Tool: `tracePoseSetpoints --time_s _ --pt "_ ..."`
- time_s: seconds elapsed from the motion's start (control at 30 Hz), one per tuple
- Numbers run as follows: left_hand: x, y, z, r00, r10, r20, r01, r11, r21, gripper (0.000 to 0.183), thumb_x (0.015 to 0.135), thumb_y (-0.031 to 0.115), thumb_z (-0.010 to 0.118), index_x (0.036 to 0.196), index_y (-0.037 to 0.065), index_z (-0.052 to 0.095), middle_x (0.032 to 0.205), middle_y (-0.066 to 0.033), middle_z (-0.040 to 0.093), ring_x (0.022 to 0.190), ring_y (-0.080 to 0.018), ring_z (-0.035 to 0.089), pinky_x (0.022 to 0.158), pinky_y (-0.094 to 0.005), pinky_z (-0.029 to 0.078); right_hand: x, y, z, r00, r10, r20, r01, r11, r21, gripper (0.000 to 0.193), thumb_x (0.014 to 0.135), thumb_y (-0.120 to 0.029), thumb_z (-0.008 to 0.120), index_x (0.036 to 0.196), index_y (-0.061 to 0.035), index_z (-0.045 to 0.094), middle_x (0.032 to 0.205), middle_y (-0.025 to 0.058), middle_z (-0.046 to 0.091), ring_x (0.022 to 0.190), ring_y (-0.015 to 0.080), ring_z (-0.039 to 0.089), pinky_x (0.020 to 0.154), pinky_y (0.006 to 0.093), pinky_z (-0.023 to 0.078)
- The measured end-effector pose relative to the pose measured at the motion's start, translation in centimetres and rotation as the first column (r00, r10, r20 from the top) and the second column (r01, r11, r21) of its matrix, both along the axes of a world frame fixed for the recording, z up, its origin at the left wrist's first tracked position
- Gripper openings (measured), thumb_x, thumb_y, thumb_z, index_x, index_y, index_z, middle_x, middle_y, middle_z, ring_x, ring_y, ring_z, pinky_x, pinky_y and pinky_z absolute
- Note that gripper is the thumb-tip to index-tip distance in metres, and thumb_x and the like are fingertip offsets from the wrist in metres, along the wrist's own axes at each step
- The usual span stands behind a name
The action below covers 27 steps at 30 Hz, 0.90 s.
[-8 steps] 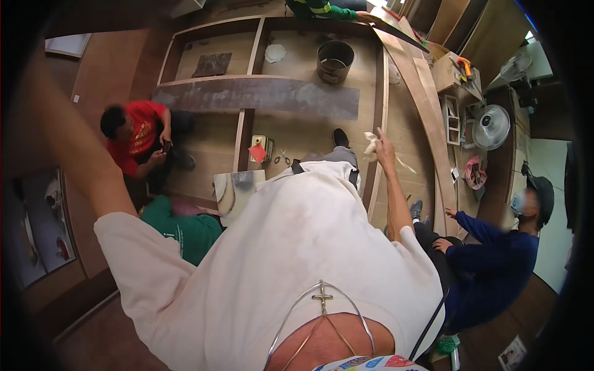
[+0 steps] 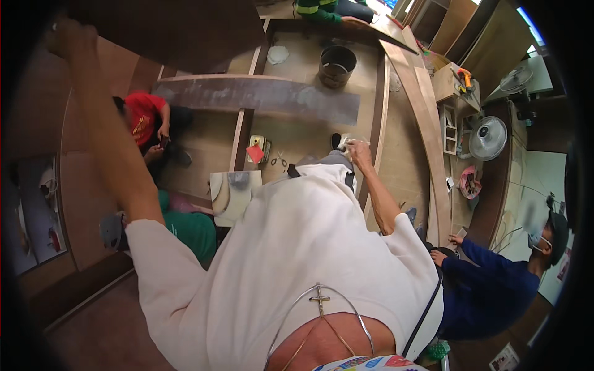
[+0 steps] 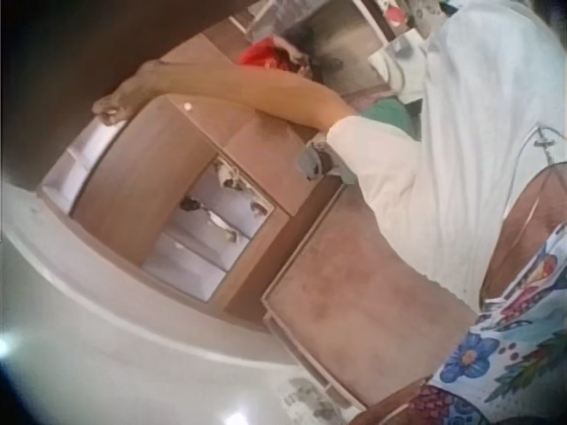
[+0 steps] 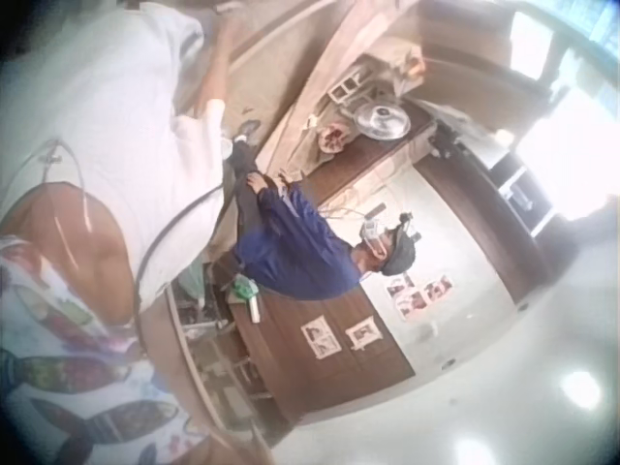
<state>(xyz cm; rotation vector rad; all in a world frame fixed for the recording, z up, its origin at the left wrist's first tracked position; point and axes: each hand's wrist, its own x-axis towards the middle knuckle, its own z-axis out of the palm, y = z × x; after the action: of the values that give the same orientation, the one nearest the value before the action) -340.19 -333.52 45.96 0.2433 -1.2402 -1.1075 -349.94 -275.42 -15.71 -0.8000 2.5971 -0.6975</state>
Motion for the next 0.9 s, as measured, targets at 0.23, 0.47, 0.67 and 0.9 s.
tracePoseSetpoints --time_s 0.23,0.47,0.67,0.9 --pt "-1.5 11.0 -14.2 0.956 0.119 0.269 -0.074 0.982 -0.172 0.019 0.092 0.018 0.065 0.1 0.002 0.058 0.092 -0.0044 0.055 0.081 -0.0142 0.05 0.074 -0.0287 0.044 -2.7 -6.8 19.0 0.97 -0.073 -0.232 -0.033 0.906 -0.423 0.046 0.086 -0.018 0.069 0.13 -0.0101 0.058 0.136 0.0163 0.054 0.12 0.0375 0.055 0.098 0.0428 0.047" --pt "1.5 24.8 -25.3 0.824 -0.142 0.548 0.245 0.962 -0.119 0.01 0.096 0.014 0.061 0.094 0.005 0.057 0.08 0.0022 0.05 0.073 -0.0066 0.042 0.063 -0.025 0.034 -8.1 -13.5 48.5 0.505 -0.174 -0.845 -0.508 0.731 -0.454 0.059 0.085 -0.044 0.071 0.132 -0.0112 0.057 0.135 0.0143 0.055 0.125 0.0343 0.052 0.103 0.0464 0.041" --pt "5.9 31.8 -29.0 0.831 -0.494 0.254 0.424 0.86 0.285 0.005 0.097 0.009 0.058 0.094 0.007 0.055 0.088 0.003 0.054 0.082 -0.0058 0.044 0.073 -0.0216 0.037 -9.5 -15.0 45.9 0.643 0.213 -0.735 -0.452 0.881 -0.14 0.076 0.088 -0.071 0.05 0.138 -0.0139 0.055 0.138 0.0194 0.055 0.126 0.0377 0.052 0.106 0.0473 0.039" --pt "10.5 33.4 -28.8 0.701 -0.638 0.319 0.392 0.718 0.576 0.008 0.1 0.01 0.055 0.093 0.008 0.052 0.087 0.0036 0.047 0.081 -0.005 0.041 0.076 -0.0205 0.036 -9.3 -18.7 37.3 0.776 0.593 0.213 -0.625 0.767 0.144 0.085 0.088 -0.076 0.042 0.14 -0.0098 0.052 0.133 0.0212 0.059 0.127 0.037 0.052 0.111 0.0398 0.035"
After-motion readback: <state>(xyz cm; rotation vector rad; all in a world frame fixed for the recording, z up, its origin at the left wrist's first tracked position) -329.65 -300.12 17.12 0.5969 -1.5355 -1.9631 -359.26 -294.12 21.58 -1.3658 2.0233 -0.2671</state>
